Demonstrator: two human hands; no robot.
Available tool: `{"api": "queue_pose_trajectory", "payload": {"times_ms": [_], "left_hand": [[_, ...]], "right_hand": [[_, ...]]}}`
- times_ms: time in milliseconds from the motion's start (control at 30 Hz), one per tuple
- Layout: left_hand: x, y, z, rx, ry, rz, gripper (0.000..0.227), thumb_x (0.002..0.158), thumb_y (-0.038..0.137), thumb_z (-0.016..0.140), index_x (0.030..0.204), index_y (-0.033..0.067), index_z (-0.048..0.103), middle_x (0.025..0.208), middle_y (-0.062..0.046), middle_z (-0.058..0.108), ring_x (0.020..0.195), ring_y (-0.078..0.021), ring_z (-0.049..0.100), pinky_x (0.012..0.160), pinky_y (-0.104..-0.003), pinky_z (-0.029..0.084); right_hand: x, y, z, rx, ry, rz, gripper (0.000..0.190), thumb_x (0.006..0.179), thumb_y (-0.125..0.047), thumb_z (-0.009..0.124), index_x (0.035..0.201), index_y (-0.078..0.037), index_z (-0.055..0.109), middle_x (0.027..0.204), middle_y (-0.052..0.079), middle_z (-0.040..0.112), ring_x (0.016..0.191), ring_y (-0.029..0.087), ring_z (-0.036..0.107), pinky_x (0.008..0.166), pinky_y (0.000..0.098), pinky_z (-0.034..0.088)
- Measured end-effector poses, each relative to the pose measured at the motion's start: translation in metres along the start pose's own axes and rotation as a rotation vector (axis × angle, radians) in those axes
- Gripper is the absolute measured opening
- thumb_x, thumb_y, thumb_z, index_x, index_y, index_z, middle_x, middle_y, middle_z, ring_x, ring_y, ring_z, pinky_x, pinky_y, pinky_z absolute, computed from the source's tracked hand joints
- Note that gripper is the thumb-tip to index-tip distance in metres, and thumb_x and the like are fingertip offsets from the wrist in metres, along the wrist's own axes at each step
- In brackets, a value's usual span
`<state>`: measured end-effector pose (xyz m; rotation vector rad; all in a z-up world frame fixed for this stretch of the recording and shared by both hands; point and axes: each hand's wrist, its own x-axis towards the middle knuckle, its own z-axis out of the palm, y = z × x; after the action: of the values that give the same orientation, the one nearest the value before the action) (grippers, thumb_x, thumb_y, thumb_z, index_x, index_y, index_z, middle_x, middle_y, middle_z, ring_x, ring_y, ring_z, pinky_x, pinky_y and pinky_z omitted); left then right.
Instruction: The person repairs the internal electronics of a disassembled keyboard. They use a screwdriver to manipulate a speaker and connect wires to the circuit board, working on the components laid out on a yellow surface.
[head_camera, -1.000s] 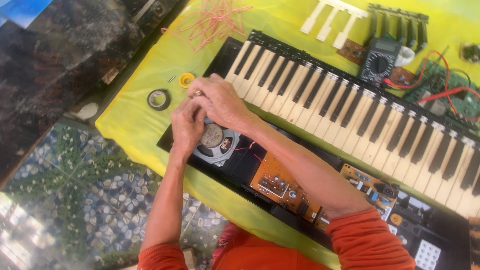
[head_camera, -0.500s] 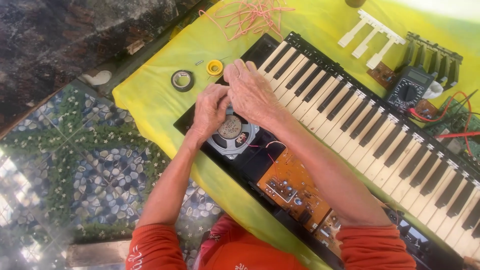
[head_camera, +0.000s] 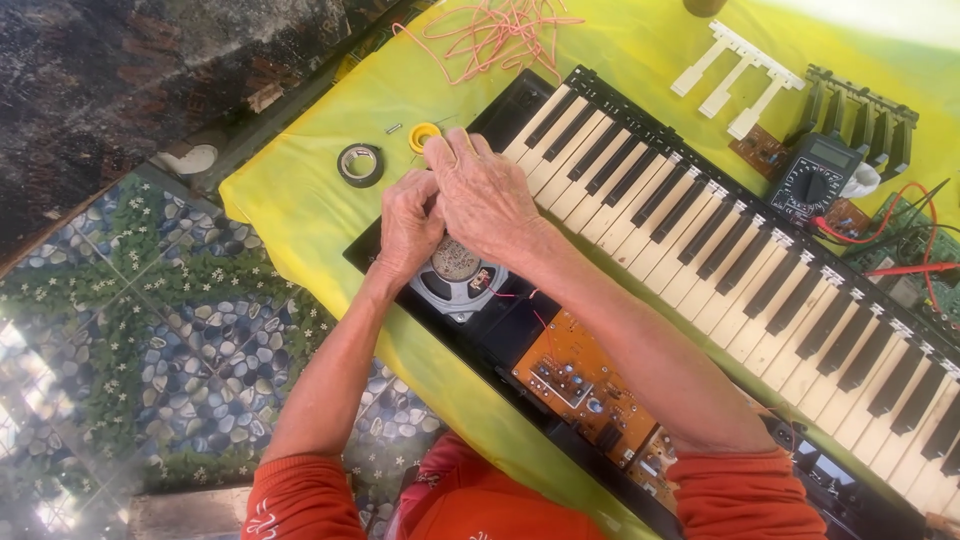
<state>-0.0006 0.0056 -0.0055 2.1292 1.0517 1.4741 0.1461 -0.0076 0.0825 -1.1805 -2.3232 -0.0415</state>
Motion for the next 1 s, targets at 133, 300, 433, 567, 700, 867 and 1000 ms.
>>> {"api": "queue_pose_trajectory", "payload": {"times_ms": [133,300,433,567,700,867,1000], "left_hand": [[-0.002,-0.007,0.003,-0.111,0.009,-0.034,0.028,0.094,0.009,0.075,0.074,0.0099,0.055,0.068,-0.011,0.054,0.067,-0.0335,0.059,0.063,-0.043,0.049],[0.003,0.007,-0.008,-0.071,0.038,0.085,0.023,0.095,0.012,0.075,0.081,0.0043,0.057,0.075,-0.018,0.056,0.076,-0.0467,0.060,0.070,-0.047,0.053],[-0.006,-0.016,0.004,-0.077,0.079,0.018,0.021,0.095,0.006,0.071,0.078,0.0062,0.059,0.071,-0.014,0.059,0.069,-0.0415,0.060,0.068,-0.042,0.053],[-0.011,-0.032,0.009,-0.107,0.107,0.010,0.030,0.090,0.014,0.083,0.076,0.0080,0.057,0.070,-0.013,0.061,0.066,-0.0342,0.060,0.065,-0.045,0.051],[0.004,0.006,-0.007,-0.047,0.067,0.022,0.024,0.091,0.019,0.080,0.086,0.0049,0.061,0.079,-0.017,0.063,0.076,-0.0436,0.063,0.070,-0.050,0.051],[0.001,-0.007,0.005,-0.086,0.065,0.024,0.023,0.092,0.012,0.077,0.078,0.0071,0.059,0.070,-0.012,0.059,0.067,-0.0369,0.059,0.064,-0.043,0.051],[0.009,0.005,0.008,-0.081,0.079,-0.019,0.028,0.088,0.018,0.086,0.080,0.0082,0.060,0.073,-0.013,0.061,0.070,-0.0330,0.064,0.065,-0.039,0.050]], "right_hand": [[0.002,-0.016,-0.004,-0.103,-0.096,0.215,0.011,0.103,-0.020,0.056,0.099,-0.017,0.045,0.074,0.004,0.055,0.062,0.021,0.060,0.061,0.0349,0.056],[0.006,-0.003,0.022,0.000,0.047,-0.083,0.016,0.092,-0.008,0.058,0.103,-0.012,0.048,0.094,0.012,0.053,0.093,0.037,0.061,0.069,0.0450,0.056],[0.004,0.000,0.019,-0.035,0.017,-0.066,0.022,0.088,-0.010,0.062,0.105,-0.011,0.047,0.095,0.013,0.054,0.095,0.037,0.063,0.068,0.0468,0.057],[0.007,-0.008,0.015,-0.167,-0.035,0.033,0.014,0.096,-0.022,0.061,0.101,-0.014,0.050,0.076,0.007,0.058,0.072,0.029,0.069,0.059,0.0390,0.055],[0.007,0.001,0.022,-0.092,-0.033,-0.064,0.012,0.090,-0.015,0.061,0.100,-0.012,0.055,0.090,0.007,0.059,0.091,0.031,0.065,0.066,0.0423,0.057],[0.005,0.002,0.014,-0.092,-0.045,0.043,0.015,0.095,-0.024,0.059,0.101,-0.011,0.054,0.080,0.012,0.062,0.081,0.036,0.069,0.065,0.0493,0.058],[0.000,0.010,0.024,-0.103,-0.012,0.048,0.012,0.098,-0.025,0.052,0.098,-0.013,0.049,0.076,0.010,0.062,0.075,0.037,0.072,0.059,0.0488,0.057]]}}
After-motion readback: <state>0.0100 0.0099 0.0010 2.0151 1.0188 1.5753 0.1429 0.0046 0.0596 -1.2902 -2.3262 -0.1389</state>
